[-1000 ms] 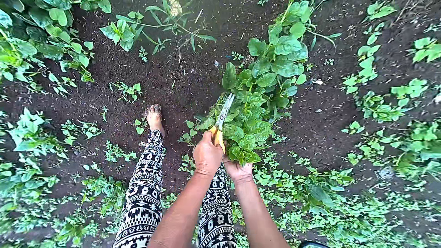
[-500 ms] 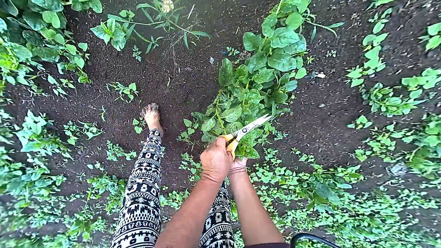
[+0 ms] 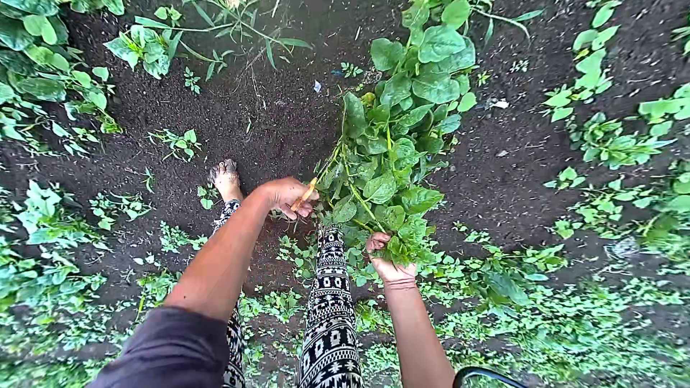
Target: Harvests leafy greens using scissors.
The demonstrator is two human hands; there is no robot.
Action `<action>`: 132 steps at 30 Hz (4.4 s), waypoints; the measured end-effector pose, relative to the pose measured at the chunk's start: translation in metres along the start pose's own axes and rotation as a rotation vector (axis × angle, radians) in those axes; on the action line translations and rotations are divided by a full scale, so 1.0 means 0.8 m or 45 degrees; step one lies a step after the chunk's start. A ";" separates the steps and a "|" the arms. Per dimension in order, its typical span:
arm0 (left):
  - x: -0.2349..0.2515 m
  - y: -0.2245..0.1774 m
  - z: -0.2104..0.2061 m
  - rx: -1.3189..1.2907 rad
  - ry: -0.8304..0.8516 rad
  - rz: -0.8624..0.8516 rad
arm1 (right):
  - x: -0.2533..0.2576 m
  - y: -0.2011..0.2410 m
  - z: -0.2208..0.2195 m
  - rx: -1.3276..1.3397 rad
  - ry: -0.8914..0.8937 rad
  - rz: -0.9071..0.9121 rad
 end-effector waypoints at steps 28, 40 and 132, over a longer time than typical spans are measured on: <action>-0.006 -0.037 0.053 0.491 -0.205 0.284 | -0.093 -0.006 0.037 -0.520 -0.246 0.090; -0.235 0.426 0.122 -0.039 -0.478 0.596 | -0.239 -0.061 -0.002 -0.904 -0.024 -0.096; 0.083 1.329 0.342 -1.778 -1.467 0.194 | -0.175 -0.945 0.396 -3.895 0.505 -0.902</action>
Point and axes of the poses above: each hand's wrist, its own x-axis towards the middle knuckle, its own z-axis out of the back of the hand, y = z × x, the point moved 10 cm from there along x, towards the middle knuckle, and after that the axes turned 5 degrees about z, right-handed, at the moved point
